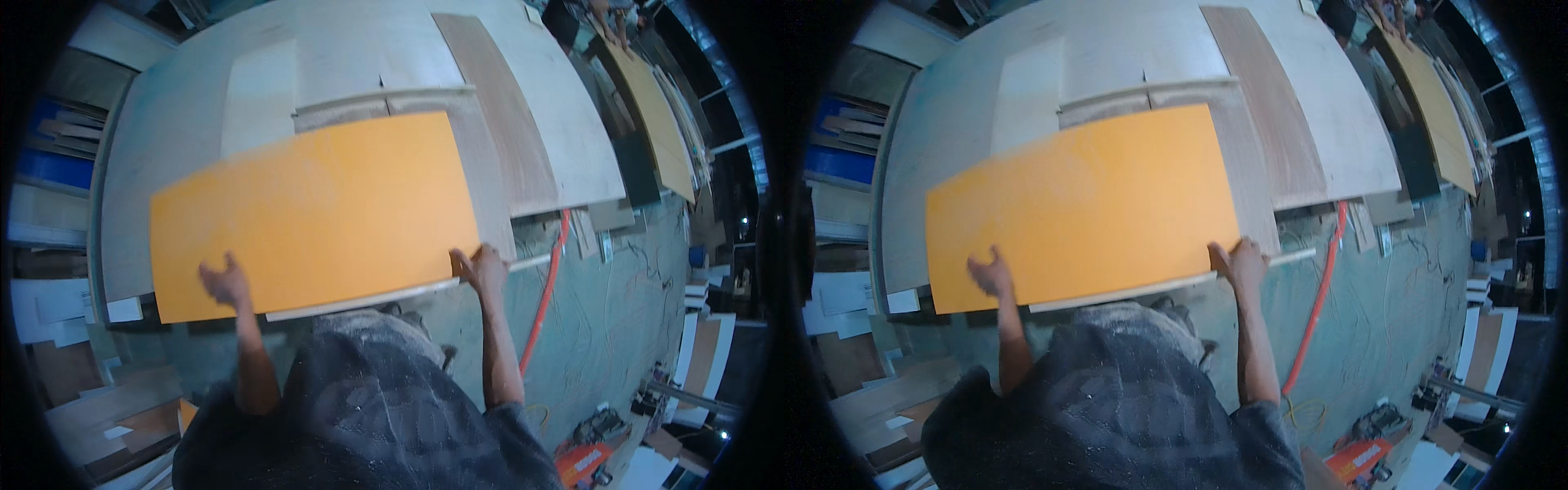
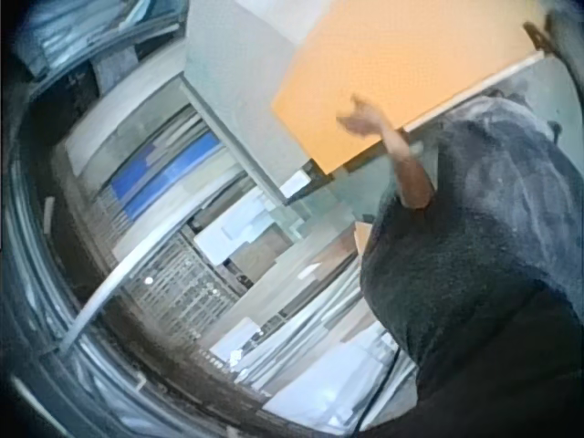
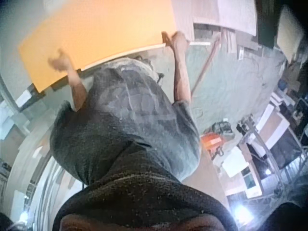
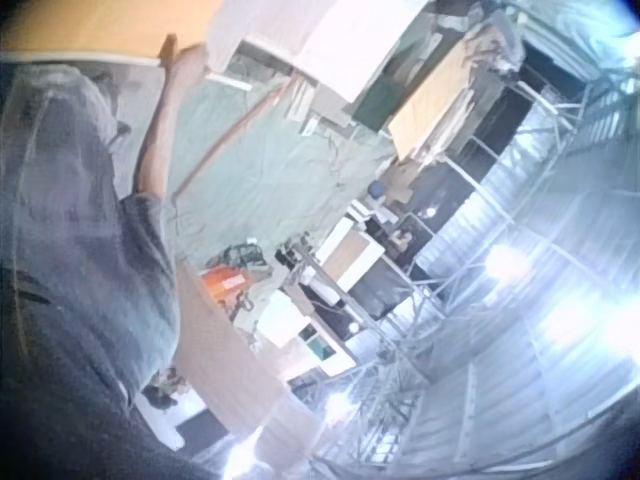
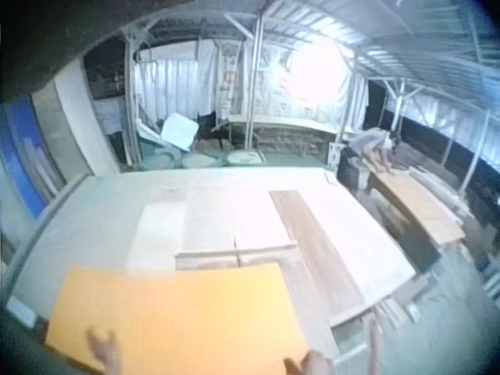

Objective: The person places an orange laminate sheet onto a base wood panel on a worktable, aligning the edges by hand, repeatedly shifting and smoothing the sheet to ensure exact placement.

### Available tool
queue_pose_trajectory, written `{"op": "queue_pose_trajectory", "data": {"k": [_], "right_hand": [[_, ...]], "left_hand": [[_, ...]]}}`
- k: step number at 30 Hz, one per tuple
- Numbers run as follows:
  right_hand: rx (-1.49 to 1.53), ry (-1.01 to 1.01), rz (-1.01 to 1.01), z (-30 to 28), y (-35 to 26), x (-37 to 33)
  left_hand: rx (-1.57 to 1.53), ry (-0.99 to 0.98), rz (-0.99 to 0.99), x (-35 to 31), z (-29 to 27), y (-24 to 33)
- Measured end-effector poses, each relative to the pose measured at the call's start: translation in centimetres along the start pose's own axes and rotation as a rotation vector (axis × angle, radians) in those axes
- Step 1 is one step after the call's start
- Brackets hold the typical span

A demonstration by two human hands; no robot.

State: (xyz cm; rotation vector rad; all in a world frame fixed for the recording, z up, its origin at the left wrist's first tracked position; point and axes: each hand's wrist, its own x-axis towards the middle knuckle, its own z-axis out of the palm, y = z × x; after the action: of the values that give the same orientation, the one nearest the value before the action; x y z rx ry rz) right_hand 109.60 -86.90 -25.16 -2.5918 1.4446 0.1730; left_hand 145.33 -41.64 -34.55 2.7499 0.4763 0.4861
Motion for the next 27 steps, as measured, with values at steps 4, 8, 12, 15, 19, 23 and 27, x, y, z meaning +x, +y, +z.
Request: {"op": "queue_pose_trajectory", "data": {"k": [4, 8, 12, 15, 19, 23, 27], "right_hand": [[0.140, -0.192, 0.065, 1.5, 0.9, 4.5], [0.409, -0.319, 0.072, 0.9, 3.2, 6.0], [0.438, -0.342, 0.051, -1.2, 1.2, 5.5], [0.543, -0.333, 0.100, -1.9, 2.3, 5.4], [0.569, -0.328, 0.059, -1.9, 1.5, 6.4], [0.500, -0.327, 0.055, -1.4, 1.9, 6.8], [0.388, -0.289, 0.022, -0.7, 3.5, 7.5]], "left_hand": [[-0.706, -0.463, -0.784, 4.2, 0.5, -13.2], [-0.862, -0.537, -0.880, 3.3, 3.8, -14.7], [-0.988, -0.513, -0.813, 5.1, 3.7, -17.4], [-0.985, -0.478, -0.789, 3.1, 4.0, -14.7], [-1.058, -0.415, -0.759, 3.3, 3.4, -15.9], [-1.157, -0.482, -0.722, 2.7, 3.6, -16.5], [-1.120, -0.452, -0.804, 1.0, 2.6, -13.7]]}}
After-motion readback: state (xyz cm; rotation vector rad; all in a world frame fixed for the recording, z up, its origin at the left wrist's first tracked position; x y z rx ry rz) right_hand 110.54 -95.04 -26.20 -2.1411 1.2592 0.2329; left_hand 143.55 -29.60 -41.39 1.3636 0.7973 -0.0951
